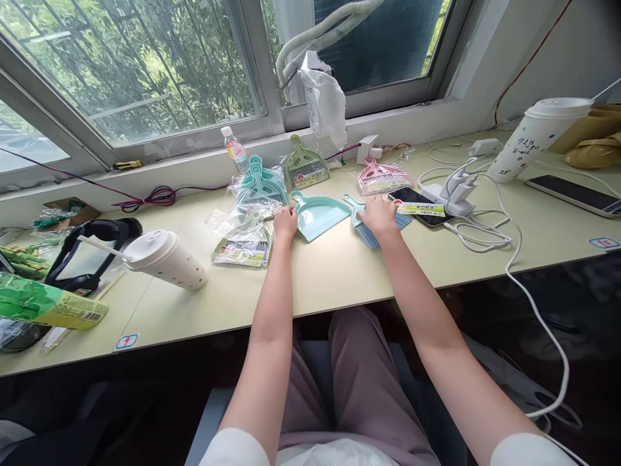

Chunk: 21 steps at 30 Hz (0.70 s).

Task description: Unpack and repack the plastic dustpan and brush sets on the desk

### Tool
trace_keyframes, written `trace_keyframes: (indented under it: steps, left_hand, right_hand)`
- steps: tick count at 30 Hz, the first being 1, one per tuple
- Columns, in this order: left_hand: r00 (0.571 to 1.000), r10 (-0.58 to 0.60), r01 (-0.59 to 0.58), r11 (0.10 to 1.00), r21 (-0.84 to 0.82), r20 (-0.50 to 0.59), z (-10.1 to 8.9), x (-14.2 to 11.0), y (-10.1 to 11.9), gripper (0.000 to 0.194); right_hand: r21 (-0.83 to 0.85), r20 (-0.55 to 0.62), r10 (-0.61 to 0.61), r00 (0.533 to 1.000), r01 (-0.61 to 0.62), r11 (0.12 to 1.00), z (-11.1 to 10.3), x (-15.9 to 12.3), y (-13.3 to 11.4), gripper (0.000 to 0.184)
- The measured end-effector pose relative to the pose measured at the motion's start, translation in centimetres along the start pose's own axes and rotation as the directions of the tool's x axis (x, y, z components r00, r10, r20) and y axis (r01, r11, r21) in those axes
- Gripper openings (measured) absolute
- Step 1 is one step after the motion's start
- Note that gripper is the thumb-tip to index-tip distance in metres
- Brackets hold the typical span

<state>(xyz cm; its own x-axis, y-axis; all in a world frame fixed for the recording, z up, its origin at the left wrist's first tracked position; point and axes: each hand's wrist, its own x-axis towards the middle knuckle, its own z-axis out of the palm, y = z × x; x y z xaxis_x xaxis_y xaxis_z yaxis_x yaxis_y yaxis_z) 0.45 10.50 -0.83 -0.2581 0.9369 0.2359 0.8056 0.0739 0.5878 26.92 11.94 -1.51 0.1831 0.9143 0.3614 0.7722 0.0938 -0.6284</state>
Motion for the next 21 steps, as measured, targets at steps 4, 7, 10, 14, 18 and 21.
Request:
trace_keyframes:
  steps: [4, 7, 10, 14, 18, 21]
  left_hand:
    - [1.0, -0.001, 0.001, 1.0, -0.014, 0.002, 0.1, -0.1, 0.0, 0.028]
    - [1.0, 0.0, 0.0, 1.0, -0.017, -0.006, 0.1, -0.1, 0.0, 0.028]
    - [1.0, 0.004, -0.004, 1.0, 0.0, -0.016, 0.1, -0.1, 0.0, 0.029]
    - [1.0, 0.0, 0.0, 1.0, 0.031, -0.006, 0.1, -0.2, 0.2, 0.026]
    - [1.0, -0.004, 0.005, 0.998, 0.055, -0.006, 0.3, -0.4, 0.6, 0.024]
    - [0.999, 0.047, -0.047, 0.998, 0.034, 0.023, 0.6, -0.6, 1.4, 0.021]
  right_hand:
    - [-0.147, 0.025, -0.013, 1.0, 0.017, 0.989, -0.5, -0.1, -0.4, 0.027]
    - [-0.228, 0.082, 0.0, 0.997, 0.019, 0.974, -0.8, -0.3, -0.8, 0.028]
    - [-0.308, 0.13, 0.047, 0.99, -0.004, 0.951, -1.2, -0.6, -1.4, 0.027]
    - [-0.368, 0.15, 0.104, 0.983, -0.042, 0.929, -2.4, -1.1, -2.6, 0.023]
    - [-0.244, 0.061, 0.043, 0.997, -0.026, 0.969, -3.5, -1.2, -3.9, 0.024]
    - [-0.172, 0.02, -0.046, 0.999, 0.049, 0.984, -3.3, -1.5, -4.7, 0.026]
